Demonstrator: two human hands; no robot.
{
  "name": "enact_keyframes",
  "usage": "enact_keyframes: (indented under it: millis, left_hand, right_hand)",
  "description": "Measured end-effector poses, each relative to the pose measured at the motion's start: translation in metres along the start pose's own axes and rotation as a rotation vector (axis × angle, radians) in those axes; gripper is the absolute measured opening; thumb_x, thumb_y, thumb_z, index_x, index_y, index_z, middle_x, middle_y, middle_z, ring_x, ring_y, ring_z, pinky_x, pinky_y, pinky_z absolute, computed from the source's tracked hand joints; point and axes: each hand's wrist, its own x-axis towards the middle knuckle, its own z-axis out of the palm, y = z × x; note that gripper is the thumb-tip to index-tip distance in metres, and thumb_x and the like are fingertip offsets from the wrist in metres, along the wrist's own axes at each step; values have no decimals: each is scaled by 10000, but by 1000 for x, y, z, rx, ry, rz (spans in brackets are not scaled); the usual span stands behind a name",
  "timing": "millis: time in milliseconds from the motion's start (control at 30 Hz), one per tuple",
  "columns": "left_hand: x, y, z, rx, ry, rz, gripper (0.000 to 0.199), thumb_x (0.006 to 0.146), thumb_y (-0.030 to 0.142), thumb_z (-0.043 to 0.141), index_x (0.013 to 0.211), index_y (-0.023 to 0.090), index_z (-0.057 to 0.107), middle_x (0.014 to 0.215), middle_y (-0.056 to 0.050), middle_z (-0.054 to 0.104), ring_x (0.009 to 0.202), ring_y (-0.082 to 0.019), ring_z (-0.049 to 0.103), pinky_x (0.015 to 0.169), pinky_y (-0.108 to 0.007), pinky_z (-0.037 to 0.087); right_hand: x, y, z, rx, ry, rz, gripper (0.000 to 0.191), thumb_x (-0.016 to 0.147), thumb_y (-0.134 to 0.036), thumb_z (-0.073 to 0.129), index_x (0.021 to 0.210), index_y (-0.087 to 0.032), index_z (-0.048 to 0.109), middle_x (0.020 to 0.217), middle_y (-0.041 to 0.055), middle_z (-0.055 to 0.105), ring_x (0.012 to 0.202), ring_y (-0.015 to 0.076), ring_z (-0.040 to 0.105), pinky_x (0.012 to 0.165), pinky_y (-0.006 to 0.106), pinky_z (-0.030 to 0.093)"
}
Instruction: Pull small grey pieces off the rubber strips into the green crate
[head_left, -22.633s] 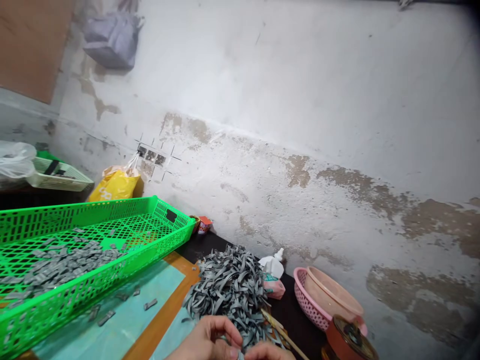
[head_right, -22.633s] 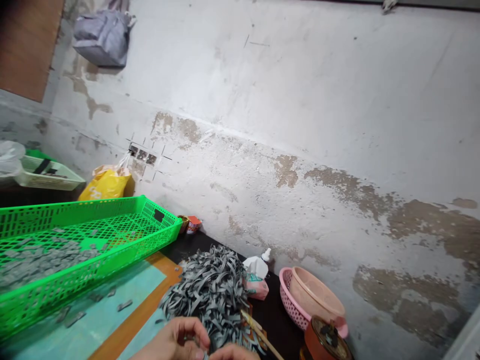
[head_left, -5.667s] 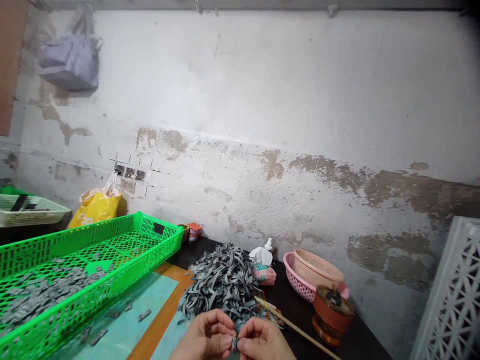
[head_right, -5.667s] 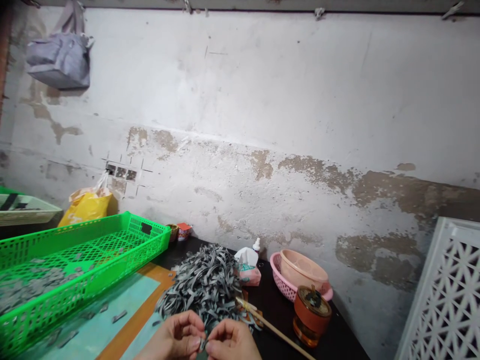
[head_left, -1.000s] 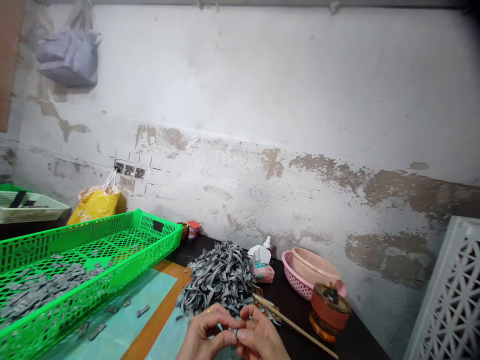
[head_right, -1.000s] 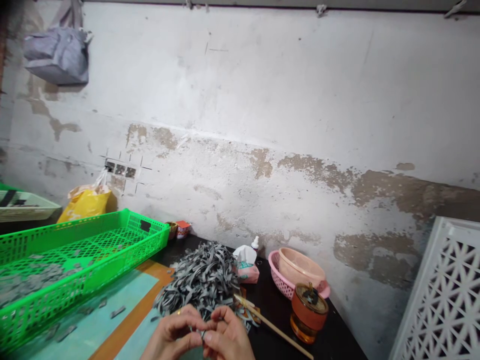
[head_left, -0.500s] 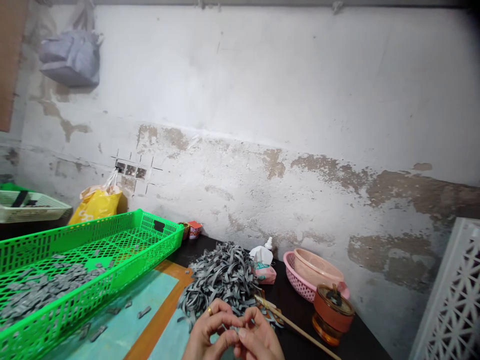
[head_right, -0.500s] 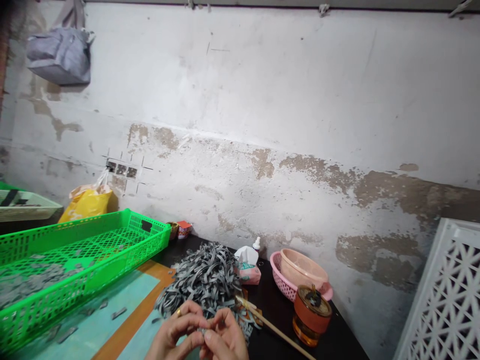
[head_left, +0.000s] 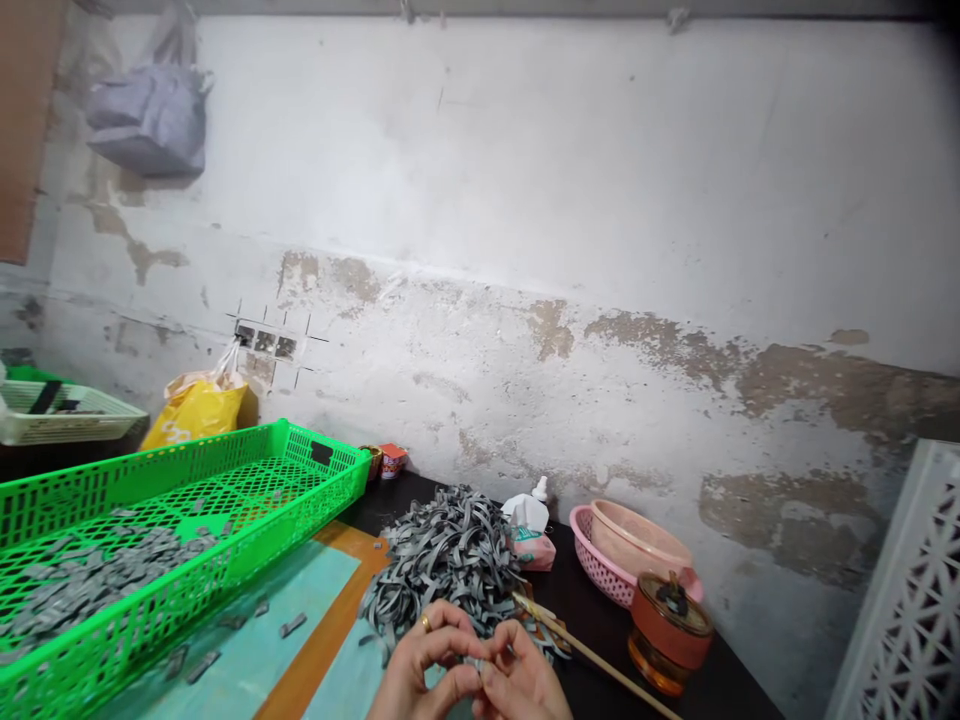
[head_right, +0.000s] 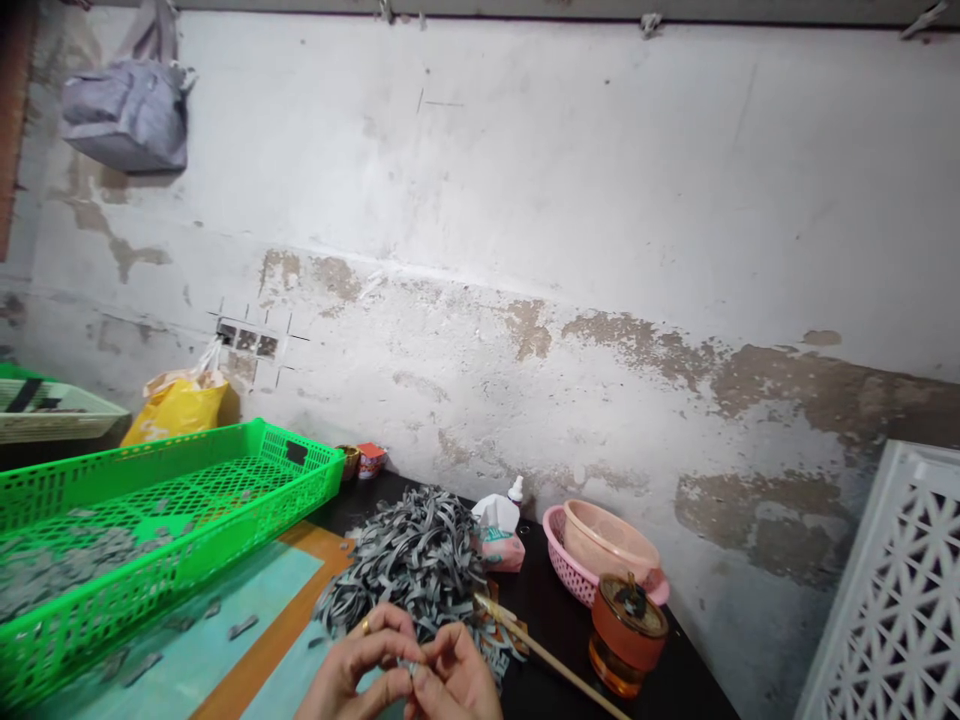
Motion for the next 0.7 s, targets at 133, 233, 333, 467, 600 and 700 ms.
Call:
enact_keyframes:
  millis: [133, 233, 333, 467, 600, 700]
  left_hand:
    - [1, 4, 0, 1, -7, -15, 356, 731, 538, 660, 779, 194, 740, 867, -46, 541, 801, -203, 564, 721, -283, 437]
    - [1, 3, 1, 11, -15, -15, 347, 741, 529, 655, 778, 193, 735, 858, -44, 542, 808, -205, 562, 724, -282, 431]
    - [0, 0, 2, 12, -7, 11, 336, 772, 517, 625, 800, 197, 723, 877, -48, 546, 823, -209, 558, 733, -285, 426]
    - [-2, -3, 2, 26, 16, 28, 302, 799, 482, 606, 820, 199, 710, 890, -51, 554, 810, -206, 549, 723, -287, 418]
    - [-3, -1, 2, 53, 25, 23, 272, 813, 451, 604, 817, 201, 712, 890, -51, 553, 829, -211, 553, 755, -299, 418]
    - [-2, 3, 1, 79, 23, 12, 252, 811, 432, 616, 804, 201, 718, 884, -51, 561, 832, -212, 562, 760, -297, 419]
  right_hand:
    - [1, 0, -4, -7, -8, 36, 438, 591, -303, 861, 755, -175, 475, 683, -38, 651, 426, 51, 572, 450, 150, 382]
    - [1, -1, -7, -34, -7, 74, 438, 594, -305, 859, 744, -176, 468, 650, -44, 639, 423, 60, 580, 426, 138, 356]
    - [1, -5, -9, -66, 13, 101, 424, 605, -312, 854, 731, -179, 472, 594, -48, 625, 409, 67, 567, 415, 142, 353]
    - [0, -10, -7, -61, 41, 120, 413, 587, -285, 866, 738, -171, 498, 583, -24, 638, 434, 84, 583, 449, 160, 384]
    - [0, -12, -4, -46, 44, 135, 435, 556, -272, 881, 751, -170, 505, 608, -22, 643, 459, 82, 582, 496, 180, 418]
    - [0, -12, -3, -46, 29, 143, 436, 561, -289, 875, 751, -172, 500, 611, -31, 634, 449, 70, 564, 495, 179, 406]
